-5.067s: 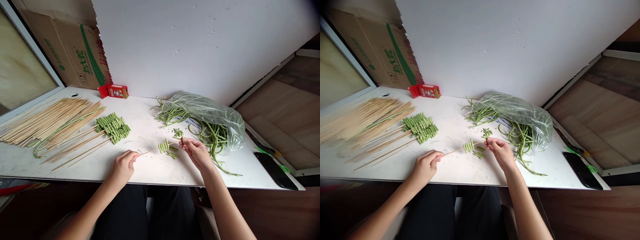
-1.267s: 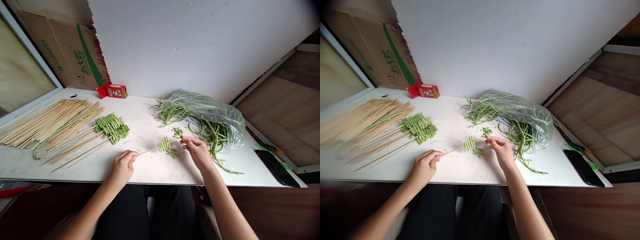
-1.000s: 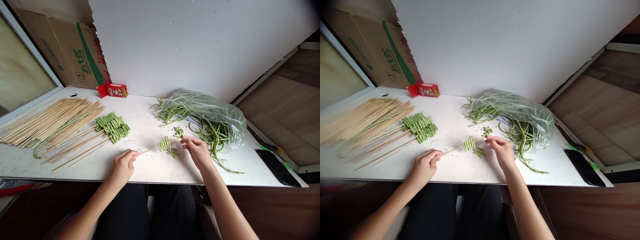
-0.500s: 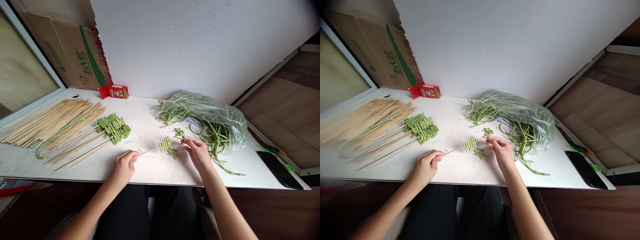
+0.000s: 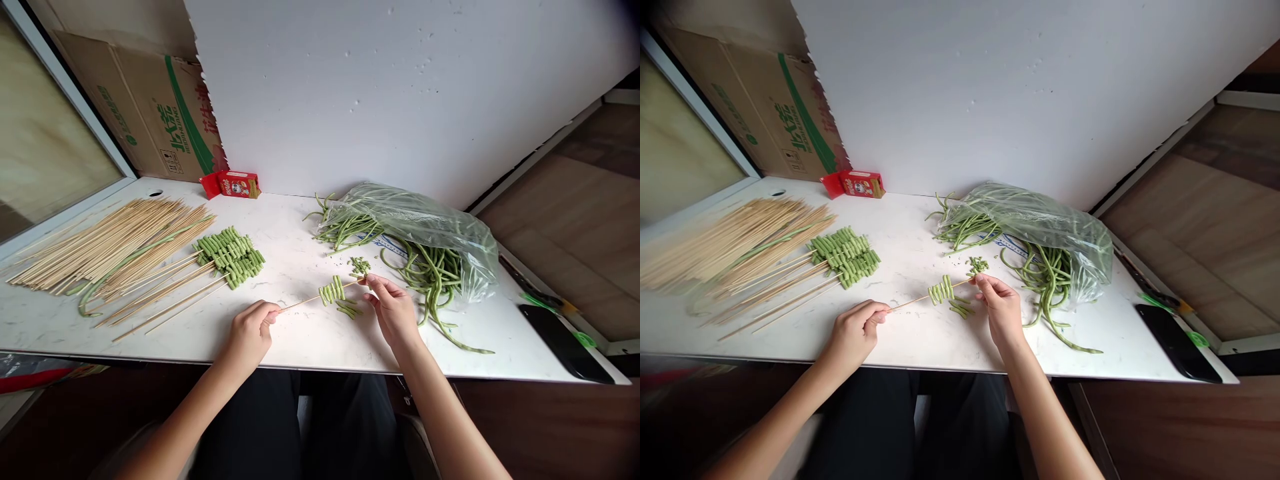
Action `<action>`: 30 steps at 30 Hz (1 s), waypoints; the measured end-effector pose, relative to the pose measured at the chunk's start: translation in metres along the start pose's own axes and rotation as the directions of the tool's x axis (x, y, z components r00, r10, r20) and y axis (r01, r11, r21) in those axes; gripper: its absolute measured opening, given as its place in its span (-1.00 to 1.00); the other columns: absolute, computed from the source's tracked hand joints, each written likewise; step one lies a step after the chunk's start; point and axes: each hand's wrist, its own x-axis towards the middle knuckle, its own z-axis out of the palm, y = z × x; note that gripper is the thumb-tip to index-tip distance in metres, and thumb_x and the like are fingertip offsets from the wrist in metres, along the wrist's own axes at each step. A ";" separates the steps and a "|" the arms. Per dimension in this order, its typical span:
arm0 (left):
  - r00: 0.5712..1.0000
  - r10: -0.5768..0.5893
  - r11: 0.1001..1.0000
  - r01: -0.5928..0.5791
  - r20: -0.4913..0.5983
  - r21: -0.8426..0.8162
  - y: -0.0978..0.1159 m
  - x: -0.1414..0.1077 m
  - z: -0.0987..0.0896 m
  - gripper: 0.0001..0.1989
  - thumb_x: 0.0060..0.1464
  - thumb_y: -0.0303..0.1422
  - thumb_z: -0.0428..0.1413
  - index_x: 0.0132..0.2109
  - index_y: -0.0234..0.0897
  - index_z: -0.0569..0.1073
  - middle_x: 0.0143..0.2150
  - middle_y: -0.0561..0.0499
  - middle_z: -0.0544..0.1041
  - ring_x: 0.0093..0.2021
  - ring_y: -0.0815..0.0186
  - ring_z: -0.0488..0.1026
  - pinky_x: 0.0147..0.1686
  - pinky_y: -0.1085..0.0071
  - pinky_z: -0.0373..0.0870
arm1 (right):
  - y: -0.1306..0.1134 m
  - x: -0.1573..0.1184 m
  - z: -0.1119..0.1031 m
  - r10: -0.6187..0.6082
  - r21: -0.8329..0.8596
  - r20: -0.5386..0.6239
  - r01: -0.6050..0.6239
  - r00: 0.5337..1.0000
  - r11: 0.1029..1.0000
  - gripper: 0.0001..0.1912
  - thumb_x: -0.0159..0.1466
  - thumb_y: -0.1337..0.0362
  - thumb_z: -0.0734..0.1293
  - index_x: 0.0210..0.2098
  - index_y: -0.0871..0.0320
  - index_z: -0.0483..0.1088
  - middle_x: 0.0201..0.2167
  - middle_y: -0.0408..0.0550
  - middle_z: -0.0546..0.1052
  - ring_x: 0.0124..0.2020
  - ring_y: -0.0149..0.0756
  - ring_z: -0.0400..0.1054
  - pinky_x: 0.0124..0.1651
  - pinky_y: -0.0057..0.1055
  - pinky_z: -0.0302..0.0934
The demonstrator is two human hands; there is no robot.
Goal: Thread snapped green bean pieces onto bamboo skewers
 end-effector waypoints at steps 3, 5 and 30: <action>1.000 0.006 1.000 -0.006 -0.003 0.008 0.001 0.001 -0.001 -0.61 0.07 -0.73 -0.09 -0.21 -0.25 0.53 -0.35 0.01 0.62 -0.37 0.31 0.61 -0.33 0.45 0.52 | -0.001 -0.003 0.004 0.010 0.046 -0.009 -0.010 1.000 0.999 -0.68 0.15 -0.05 0.60 -0.31 0.04 0.67 -0.11 0.06 0.73 0.09 0.09 0.54 -0.21 -0.22 0.44; 1.000 0.009 1.000 -0.009 -0.007 0.013 0.001 0.001 -0.001 -0.60 0.07 -0.73 -0.10 -0.21 -0.25 0.53 -0.35 0.02 0.62 -0.37 0.31 0.61 -0.33 0.45 0.51 | -0.001 -0.005 0.007 0.020 0.073 -0.017 -0.019 1.000 0.997 -0.69 0.15 -0.04 0.60 -0.31 0.05 0.67 -0.09 0.07 0.73 0.10 0.08 0.55 -0.19 -0.22 0.44; 0.999 0.025 0.999 -0.025 -0.039 0.021 0.004 0.003 -0.003 -0.72 0.24 -0.61 -0.03 -0.24 -0.26 0.54 -0.38 0.03 0.63 -0.41 0.33 0.60 -0.38 0.48 0.51 | 0.007 -0.017 0.018 -0.001 0.195 -0.005 0.002 1.000 0.981 -0.70 0.23 0.01 0.58 -0.21 0.10 0.70 -0.10 0.07 0.72 0.08 -0.02 0.55 -0.13 -0.26 0.48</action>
